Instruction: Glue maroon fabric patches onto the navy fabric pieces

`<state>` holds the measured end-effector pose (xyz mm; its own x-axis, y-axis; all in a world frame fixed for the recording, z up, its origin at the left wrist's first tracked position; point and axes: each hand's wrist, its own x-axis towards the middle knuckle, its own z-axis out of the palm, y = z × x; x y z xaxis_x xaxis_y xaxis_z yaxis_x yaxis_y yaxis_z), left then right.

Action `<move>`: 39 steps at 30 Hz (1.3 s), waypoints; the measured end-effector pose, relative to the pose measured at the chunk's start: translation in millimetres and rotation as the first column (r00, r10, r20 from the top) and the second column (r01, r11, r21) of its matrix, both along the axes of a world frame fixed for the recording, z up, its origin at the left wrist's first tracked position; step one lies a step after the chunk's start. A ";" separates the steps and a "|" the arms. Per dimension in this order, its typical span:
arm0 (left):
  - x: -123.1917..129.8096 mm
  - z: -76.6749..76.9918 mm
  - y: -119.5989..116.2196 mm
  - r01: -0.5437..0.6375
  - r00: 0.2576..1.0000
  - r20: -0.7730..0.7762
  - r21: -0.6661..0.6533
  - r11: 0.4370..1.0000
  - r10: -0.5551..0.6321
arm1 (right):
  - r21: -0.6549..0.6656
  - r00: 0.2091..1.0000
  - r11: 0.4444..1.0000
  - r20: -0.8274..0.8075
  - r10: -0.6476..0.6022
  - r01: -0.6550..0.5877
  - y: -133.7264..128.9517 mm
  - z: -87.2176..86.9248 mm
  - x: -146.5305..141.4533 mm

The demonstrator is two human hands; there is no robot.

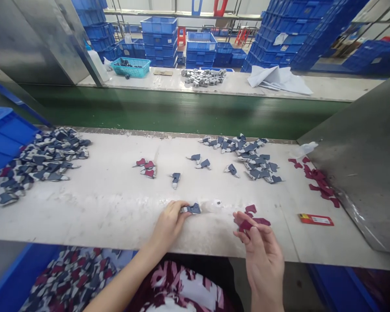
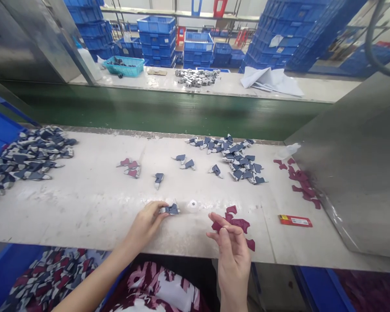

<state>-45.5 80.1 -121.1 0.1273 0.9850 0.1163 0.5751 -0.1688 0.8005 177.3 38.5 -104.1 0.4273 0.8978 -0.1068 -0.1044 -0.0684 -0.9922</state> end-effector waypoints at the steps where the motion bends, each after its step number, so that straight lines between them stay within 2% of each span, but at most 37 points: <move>1: 0.5 0.3 -2.3 -0.013 0.999 0.039 -0.016 1.000 0.014 | 0.024 0.998 1.000 -0.055 0.005 -0.004 0.4 -0.4 0.1; 4: 3.7 3.1 -8.4 -0.038 0.990 0.137 -0.041 0.998 0.043 | 0.054 0.993 0.998 -0.112 0.036 -0.030 1.5 -0.6 0.2; 8: 8.4 10.8 -12.7 -0.065 0.976 0.205 -0.027 0.997 0.069 | 0.104 0.992 0.988 -0.051 0.119 -0.114 0.5 3.4 -4.9; 10: 9.0 14.3 -13.1 -0.067 0.974 0.217 -0.016 0.998 0.068 | 0.061 0.988 0.986 -0.005 0.155 -0.154 -1.0 5.5 -10.1; 13: 6.3 15.3 -12.6 -0.066 0.976 0.209 -0.013 0.998 0.067 | -0.072 0.987 0.984 -0.016 0.161 -0.162 -2.5 4.3 -20.2; 18: -6.9 8.4 -13.4 -0.101 0.981 0.165 -0.010 0.995 0.101 | -0.195 0.986 0.967 -0.078 0.149 -0.161 0.3 -9.0 -35.9; 20: -12.0 6.7 -15.2 -0.116 0.979 0.167 -0.024 0.993 0.118 | -0.199 0.984 0.964 -0.045 0.172 -0.177 1.8 -12.2 -39.4; 22: -14.9 6.4 -17.3 -0.128 0.974 0.178 -0.061 0.990 0.137 | -0.184 0.969 0.954 0.030 0.247 -0.238 2.7 -11.5 -41.6; 24: -15.4 7.1 -19.2 -0.129 0.968 0.203 -0.111 0.985 0.149 | -0.156 0.921 0.927 0.143 0.362 -0.340 3.1 -8.1 -43.5; 26: -14.1 7.9 -20.9 -0.107 0.954 0.261 -0.173 0.979 0.151 | -0.137 0.876 0.907 0.238 0.421 -0.399 3.3 -4.4 -46.5; 30: -10.8 9.3 -24.0 -0.049 0.900 0.403 -0.278 0.959 0.162 | -0.147 0.919 0.937 0.197 0.343 -0.318 3.9 -1.9 -57.1; 34: -9.5 13.0 -26.1 -0.035 0.868 0.463 -0.303 0.953 0.179 | -0.164 0.947 0.952 0.151 0.282 -0.257 5.0 -0.9 -66.2; 39: -7.9 17.9 -26.5 -0.013 0.842 0.515 -0.279 0.960 0.160 | -0.150 0.937 0.946 0.160 0.309 -0.286 5.2 1.5 -68.5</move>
<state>-53.5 53.5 -103.3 0.0320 0.9929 -0.1145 0.0551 0.1126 0.9921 108.8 43.7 -102.6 0.1647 0.9716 -0.1701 0.1181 -0.1906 -0.9745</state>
